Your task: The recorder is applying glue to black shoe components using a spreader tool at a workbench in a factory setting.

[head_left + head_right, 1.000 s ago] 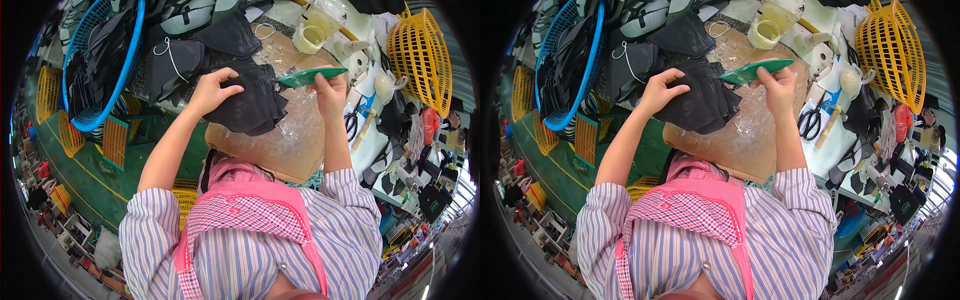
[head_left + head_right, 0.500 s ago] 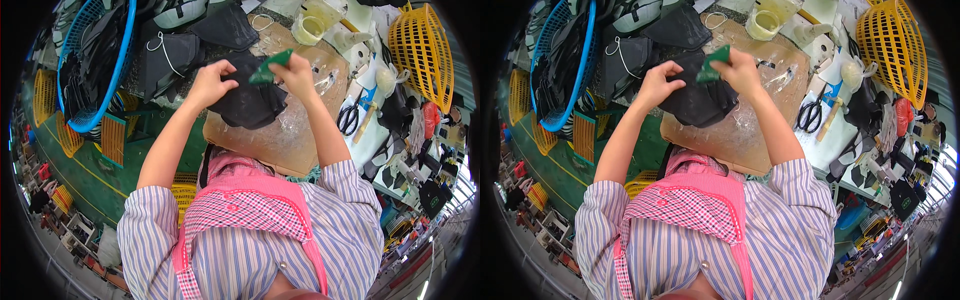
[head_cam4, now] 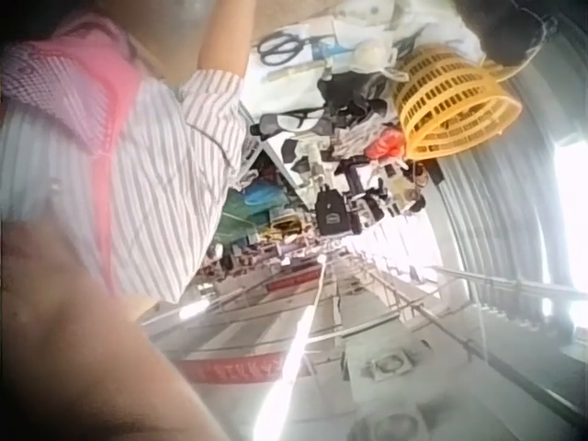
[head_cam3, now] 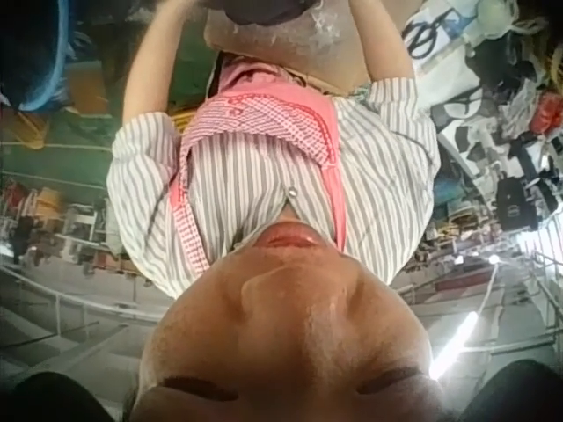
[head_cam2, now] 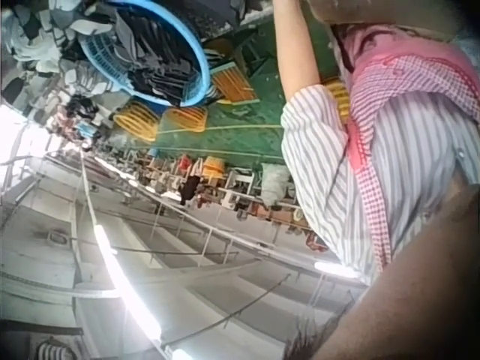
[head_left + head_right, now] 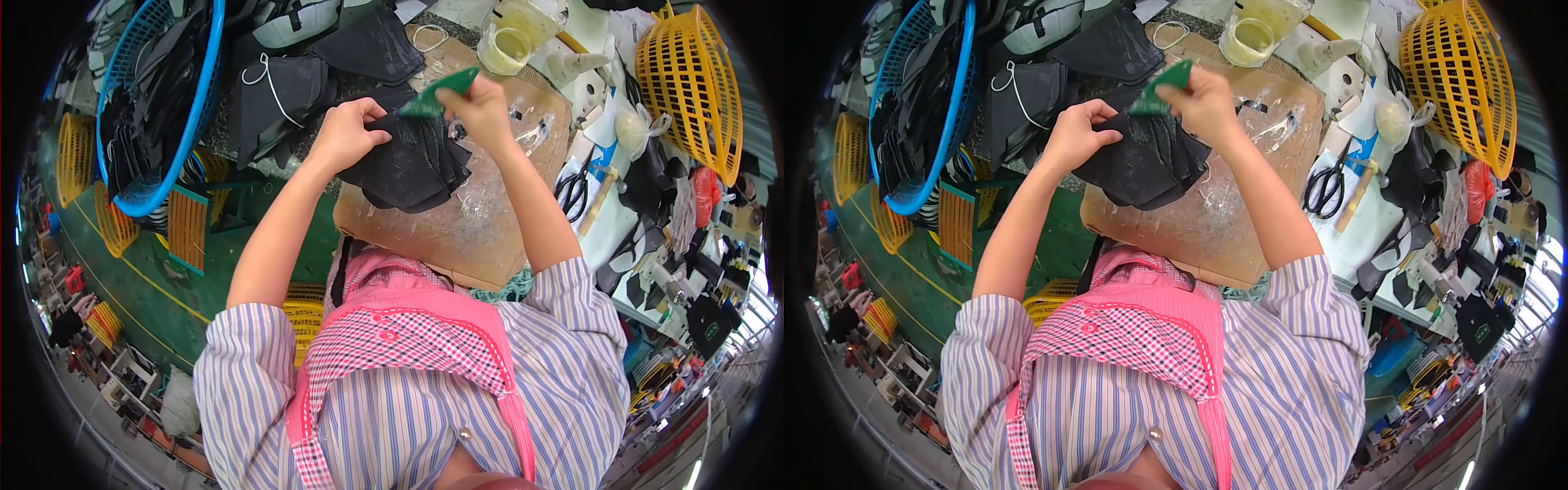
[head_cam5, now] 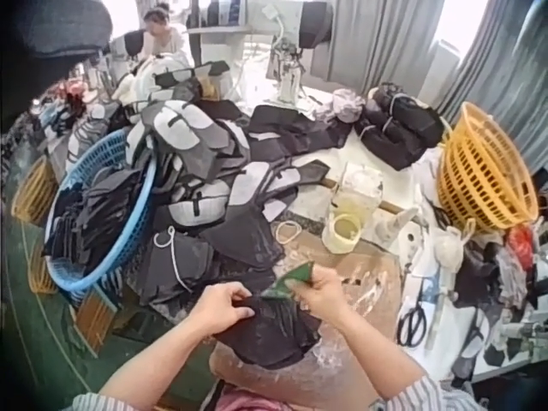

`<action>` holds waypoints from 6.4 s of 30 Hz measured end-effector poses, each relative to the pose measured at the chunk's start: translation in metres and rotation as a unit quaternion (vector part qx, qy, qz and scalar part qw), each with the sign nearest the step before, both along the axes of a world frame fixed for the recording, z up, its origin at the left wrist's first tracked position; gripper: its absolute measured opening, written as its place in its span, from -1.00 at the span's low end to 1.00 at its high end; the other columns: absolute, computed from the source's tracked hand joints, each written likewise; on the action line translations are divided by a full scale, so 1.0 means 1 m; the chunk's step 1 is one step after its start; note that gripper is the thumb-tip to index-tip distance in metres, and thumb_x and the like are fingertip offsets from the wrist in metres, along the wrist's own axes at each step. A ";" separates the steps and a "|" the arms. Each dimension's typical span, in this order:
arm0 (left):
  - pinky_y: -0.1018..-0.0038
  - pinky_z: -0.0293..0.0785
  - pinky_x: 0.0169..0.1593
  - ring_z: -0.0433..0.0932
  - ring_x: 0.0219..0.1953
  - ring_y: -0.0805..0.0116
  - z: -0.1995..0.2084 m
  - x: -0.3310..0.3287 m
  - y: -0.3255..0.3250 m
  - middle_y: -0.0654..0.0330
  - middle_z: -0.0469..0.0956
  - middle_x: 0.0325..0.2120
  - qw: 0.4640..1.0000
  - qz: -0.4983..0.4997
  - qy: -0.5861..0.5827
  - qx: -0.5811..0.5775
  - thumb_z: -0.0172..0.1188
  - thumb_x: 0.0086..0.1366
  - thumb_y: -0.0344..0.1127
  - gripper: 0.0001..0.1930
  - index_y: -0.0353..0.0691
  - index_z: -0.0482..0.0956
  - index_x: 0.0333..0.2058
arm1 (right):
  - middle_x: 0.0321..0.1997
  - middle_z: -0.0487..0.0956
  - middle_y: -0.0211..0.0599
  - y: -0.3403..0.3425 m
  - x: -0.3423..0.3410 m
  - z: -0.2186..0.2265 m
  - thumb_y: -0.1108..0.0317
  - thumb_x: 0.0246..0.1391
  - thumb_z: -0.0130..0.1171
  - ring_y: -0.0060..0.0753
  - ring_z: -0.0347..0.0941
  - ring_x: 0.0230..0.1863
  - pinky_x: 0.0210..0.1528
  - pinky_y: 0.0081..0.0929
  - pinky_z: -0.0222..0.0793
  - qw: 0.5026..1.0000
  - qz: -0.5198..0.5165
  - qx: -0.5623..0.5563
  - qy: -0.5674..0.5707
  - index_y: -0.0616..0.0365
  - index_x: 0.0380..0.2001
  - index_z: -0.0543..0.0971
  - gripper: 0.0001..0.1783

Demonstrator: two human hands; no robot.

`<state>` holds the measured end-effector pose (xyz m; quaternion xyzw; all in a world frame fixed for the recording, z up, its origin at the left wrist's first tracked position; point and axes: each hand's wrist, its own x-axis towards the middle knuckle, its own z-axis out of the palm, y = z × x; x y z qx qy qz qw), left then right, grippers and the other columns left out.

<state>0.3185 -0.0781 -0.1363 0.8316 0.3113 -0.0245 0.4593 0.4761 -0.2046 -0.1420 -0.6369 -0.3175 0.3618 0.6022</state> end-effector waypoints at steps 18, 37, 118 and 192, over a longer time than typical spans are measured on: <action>0.65 0.28 -0.31 0.32 -0.48 0.59 0.020 -0.014 -0.005 0.31 0.31 -0.61 0.959 0.147 -0.242 -0.025 0.15 -0.07 -0.52 -0.84 -0.32 0.33 -0.51 | -0.62 0.47 -0.40 -0.062 0.094 -0.004 0.47 -0.13 0.10 -0.64 0.27 -0.64 -0.59 -0.68 0.16 0.953 -0.254 0.046 -0.161 0.26 -0.57 0.46 -0.92; 0.48 0.37 -0.35 0.39 -0.32 0.30 -0.006 -0.030 -0.064 0.23 0.43 -0.32 0.910 -0.159 -0.205 0.323 0.18 -0.27 -0.42 -0.70 -0.19 0.49 -0.41 | -0.56 0.48 -0.45 -0.021 0.021 -0.007 0.48 -0.20 0.16 -0.64 0.33 -0.53 -0.39 -0.69 0.25 0.992 -0.072 -0.038 -0.101 0.21 -0.50 0.50 -0.90; 0.52 0.30 -0.49 0.37 -0.36 0.32 0.003 -0.028 -0.057 0.16 0.39 -0.26 0.863 -0.169 -0.049 0.473 0.00 -0.13 -0.37 -0.79 -0.12 0.36 -0.41 | -0.46 0.52 -0.40 -0.059 0.063 -0.010 0.49 -0.12 0.08 -0.61 0.37 -0.47 -0.37 -0.65 0.28 0.986 -0.164 0.025 -0.013 0.25 -0.43 0.50 -0.89; 0.39 0.13 -0.29 0.35 -0.28 0.33 0.007 -0.003 -0.033 0.34 0.45 -0.40 0.924 -0.145 -0.170 0.310 0.10 -0.34 -0.58 -0.74 -0.14 0.31 -0.59 | -0.47 0.43 -0.37 -0.054 0.082 -0.011 0.38 -0.19 0.16 -0.44 0.33 -0.37 -0.28 -0.56 0.24 0.952 -0.232 0.010 -0.199 0.13 -0.50 0.52 -0.89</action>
